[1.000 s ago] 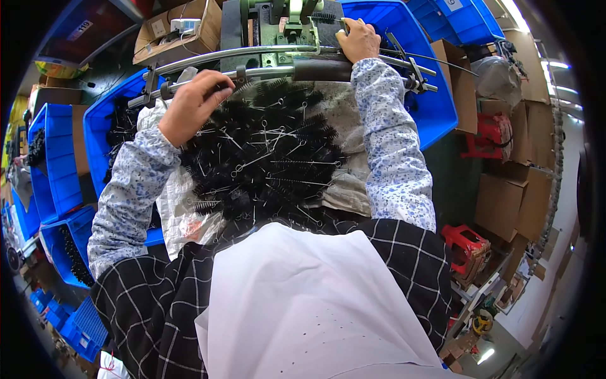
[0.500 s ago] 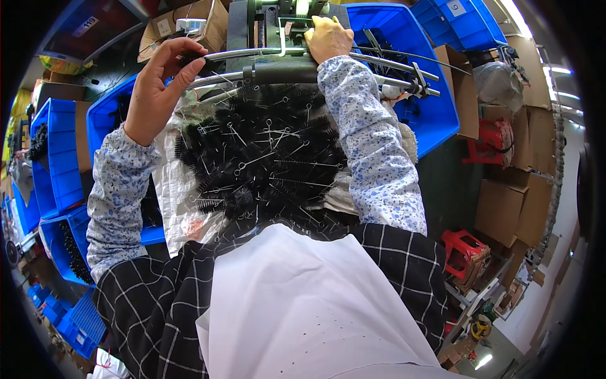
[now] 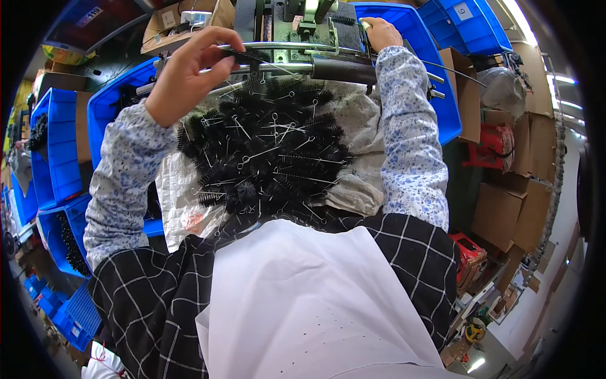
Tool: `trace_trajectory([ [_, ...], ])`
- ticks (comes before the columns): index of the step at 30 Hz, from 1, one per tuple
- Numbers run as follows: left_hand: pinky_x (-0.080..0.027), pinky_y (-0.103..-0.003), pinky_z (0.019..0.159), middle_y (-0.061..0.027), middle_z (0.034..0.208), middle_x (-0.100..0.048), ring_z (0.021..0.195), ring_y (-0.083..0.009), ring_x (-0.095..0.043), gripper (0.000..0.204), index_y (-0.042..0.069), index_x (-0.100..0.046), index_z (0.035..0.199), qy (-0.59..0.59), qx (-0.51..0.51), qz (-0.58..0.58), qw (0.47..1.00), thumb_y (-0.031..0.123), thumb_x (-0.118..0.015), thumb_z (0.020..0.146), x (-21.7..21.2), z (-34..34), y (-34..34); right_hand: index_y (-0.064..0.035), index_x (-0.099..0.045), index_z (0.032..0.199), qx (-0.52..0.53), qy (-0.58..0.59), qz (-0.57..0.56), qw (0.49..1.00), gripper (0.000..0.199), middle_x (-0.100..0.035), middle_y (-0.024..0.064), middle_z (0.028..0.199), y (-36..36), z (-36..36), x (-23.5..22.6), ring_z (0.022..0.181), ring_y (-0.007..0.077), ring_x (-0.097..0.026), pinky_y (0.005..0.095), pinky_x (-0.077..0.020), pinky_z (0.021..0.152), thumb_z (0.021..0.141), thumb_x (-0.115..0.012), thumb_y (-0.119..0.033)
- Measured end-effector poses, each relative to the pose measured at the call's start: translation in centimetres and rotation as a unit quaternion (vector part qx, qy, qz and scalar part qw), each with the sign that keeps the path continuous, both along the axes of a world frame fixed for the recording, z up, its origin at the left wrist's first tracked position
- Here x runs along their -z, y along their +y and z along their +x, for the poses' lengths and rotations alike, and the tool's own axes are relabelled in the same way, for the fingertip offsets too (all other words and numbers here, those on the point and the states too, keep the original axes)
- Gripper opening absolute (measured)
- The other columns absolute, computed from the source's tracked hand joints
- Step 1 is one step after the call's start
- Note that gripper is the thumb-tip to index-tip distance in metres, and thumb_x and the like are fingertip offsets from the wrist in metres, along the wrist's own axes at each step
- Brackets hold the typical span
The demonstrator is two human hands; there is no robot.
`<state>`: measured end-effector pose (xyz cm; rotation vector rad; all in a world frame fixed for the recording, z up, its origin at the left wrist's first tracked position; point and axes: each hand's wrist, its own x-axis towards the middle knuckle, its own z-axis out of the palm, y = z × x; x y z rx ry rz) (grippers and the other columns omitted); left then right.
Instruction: The person repeatedly picks up black spiral hair accessories from a pile on a white cloth and places them into a green machine. The person operates a lever on the machine to process each item individually. The processed items are placed into a blue bin to the right.
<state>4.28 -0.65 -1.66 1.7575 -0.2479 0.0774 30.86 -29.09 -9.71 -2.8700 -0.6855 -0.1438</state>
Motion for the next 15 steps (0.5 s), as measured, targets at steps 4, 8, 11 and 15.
trace_trajectory([
  [4, -0.045, -0.02, 0.076, -0.0007, 0.096, -0.052, 0.086, -0.007, -0.055, 0.024, 0.004, -0.048, 0.105, -0.002, 0.009, 0.023, 1.0, 0.001, -0.053, 0.082, 0.6, 0.8, -0.8, -0.0223, -0.062, 0.105, 0.013, 0.018, -0.06, 0.998, 0.025, -0.061, 0.0092, 0.1, -2.3, 0.7, -2.7, 0.093, 0.0285, -0.059, 0.0395, -0.0456, 0.082, 0.085, -0.046, -0.025],
  [8, -0.043, -0.024, 0.088, -0.0019, 0.105, -0.048, 0.098, -0.0094, -0.051, 0.021, 0.004, -0.048, 0.103, 0.027, 0.039, 0.015, 0.999, -0.004, -0.05, 0.083, 1.1, 2.1, -2.1, -0.0123, -0.054, 0.115, 0.069, -0.179, -0.009, 0.981, 0.034, -0.054, 0.0111, 0.115, -4.8, -2.0, -6.5, 0.101, 0.0288, -0.054, 0.0382, -0.0437, 0.085, 0.084, -0.053, -0.025],
  [11, -0.043, -0.022, 0.085, -0.0014, 0.101, -0.051, 0.094, -0.0088, -0.053, 0.022, 0.003, -0.048, 0.105, 0.007, -0.012, 0.046, 0.999, -0.002, -0.052, 0.083, 1.9, 3.0, -4.3, -0.0073, -0.054, 0.114, -0.078, 0.133, 0.158, 0.975, 0.033, -0.06, 0.0133, 0.102, 2.6, -10.7, -9.3, 0.092, 0.0214, -0.057, 0.031, -0.0444, 0.081, 0.084, -0.053, -0.019],
  [15, -0.044, -0.021, 0.082, -0.0021, 0.099, -0.054, 0.092, -0.0091, -0.055, 0.026, 0.002, -0.048, 0.109, -0.051, -0.035, 0.055, 0.997, -0.001, -0.053, 0.084, 2.2, 3.6, -5.8, -0.0038, -0.054, 0.108, -0.197, 0.191, 0.217, 0.937, 0.034, -0.062, 0.0187, 0.087, 5.4, -17.0, -7.7, 0.081, 0.0327, -0.061, 0.0407, -0.0461, 0.071, 0.084, -0.054, -0.027],
])
